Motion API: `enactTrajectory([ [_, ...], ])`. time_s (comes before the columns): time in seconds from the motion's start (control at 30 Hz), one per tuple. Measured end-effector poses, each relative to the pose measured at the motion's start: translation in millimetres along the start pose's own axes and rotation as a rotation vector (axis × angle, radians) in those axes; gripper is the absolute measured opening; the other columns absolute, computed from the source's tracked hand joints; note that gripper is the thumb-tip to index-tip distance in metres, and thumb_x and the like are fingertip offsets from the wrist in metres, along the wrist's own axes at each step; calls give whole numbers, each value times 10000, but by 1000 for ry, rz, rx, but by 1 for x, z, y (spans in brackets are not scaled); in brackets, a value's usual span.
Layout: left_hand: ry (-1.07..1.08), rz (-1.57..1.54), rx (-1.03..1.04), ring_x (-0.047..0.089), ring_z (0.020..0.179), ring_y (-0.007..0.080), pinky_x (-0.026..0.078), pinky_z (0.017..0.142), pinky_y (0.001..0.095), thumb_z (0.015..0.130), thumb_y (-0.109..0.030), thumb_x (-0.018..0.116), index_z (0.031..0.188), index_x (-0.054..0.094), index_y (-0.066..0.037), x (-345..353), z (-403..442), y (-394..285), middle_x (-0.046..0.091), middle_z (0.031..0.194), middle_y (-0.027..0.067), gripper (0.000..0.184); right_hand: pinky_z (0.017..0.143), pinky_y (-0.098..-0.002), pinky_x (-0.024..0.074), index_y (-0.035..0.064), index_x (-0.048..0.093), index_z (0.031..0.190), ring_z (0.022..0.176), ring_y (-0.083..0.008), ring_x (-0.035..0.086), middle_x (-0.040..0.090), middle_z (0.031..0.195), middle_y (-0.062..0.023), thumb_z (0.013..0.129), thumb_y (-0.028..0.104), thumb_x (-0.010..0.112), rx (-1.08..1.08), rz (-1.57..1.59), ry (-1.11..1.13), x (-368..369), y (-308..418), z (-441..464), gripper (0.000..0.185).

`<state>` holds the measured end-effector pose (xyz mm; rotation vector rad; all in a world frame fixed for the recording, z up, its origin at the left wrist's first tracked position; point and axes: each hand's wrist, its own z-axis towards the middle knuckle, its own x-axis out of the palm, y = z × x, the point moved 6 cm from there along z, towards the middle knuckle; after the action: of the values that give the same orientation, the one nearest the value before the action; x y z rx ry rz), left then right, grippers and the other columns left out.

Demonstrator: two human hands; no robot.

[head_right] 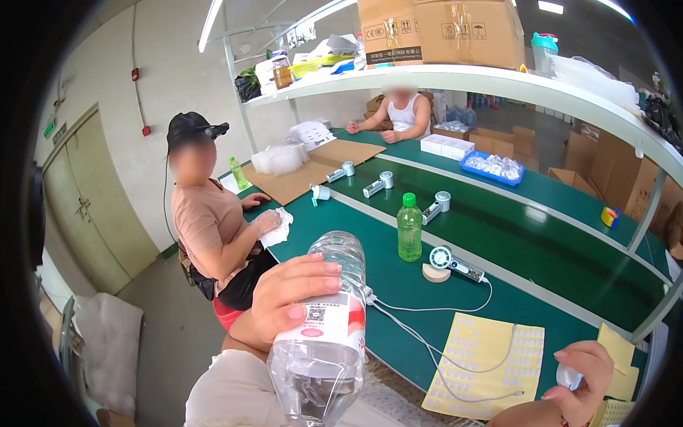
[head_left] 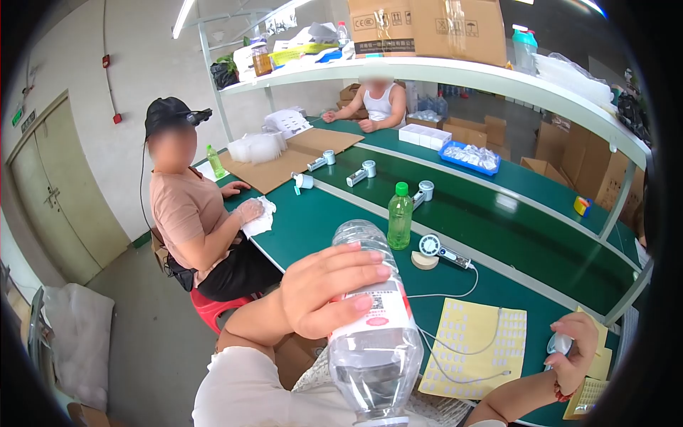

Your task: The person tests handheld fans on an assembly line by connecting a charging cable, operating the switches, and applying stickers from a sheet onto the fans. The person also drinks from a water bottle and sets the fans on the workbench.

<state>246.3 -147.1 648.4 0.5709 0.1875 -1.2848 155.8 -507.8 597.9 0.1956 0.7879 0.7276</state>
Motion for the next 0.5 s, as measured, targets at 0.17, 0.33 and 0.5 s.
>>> enactTrajectory([
  [0.17, 22, 36, 10, 637, 916, 371, 518, 800, 457, 775, -171, 658, 1099, 459, -97, -7, 5, -1, 613, 1056, 227, 387, 625, -301, 394, 27, 603, 930, 737, -214, 522, 567, 832, -106, 687, 462, 709, 13, -55, -27, 9, 12, 10, 510],
  [0.33, 23, 40, 36, 636, 922, 368, 514, 809, 457, 776, -173, 656, 1094, 461, -100, -9, 12, -1, 615, 1057, 224, 380, 619, -308, 395, 34, 611, 907, 733, -226, 528, 568, 835, -113, 683, 463, 709, 46, -27, -3, 12, 17, 13, 494],
  [0.5, 19, 46, 65, 636, 922, 366, 514, 808, 458, 774, -171, 658, 1087, 466, -101, -9, 16, -2, 616, 1055, 222, 373, 616, -311, 394, 33, 612, 918, 720, -226, 527, 570, 838, -116, 676, 457, 714, 19, -57, -30, 12, 21, 14, 499],
])
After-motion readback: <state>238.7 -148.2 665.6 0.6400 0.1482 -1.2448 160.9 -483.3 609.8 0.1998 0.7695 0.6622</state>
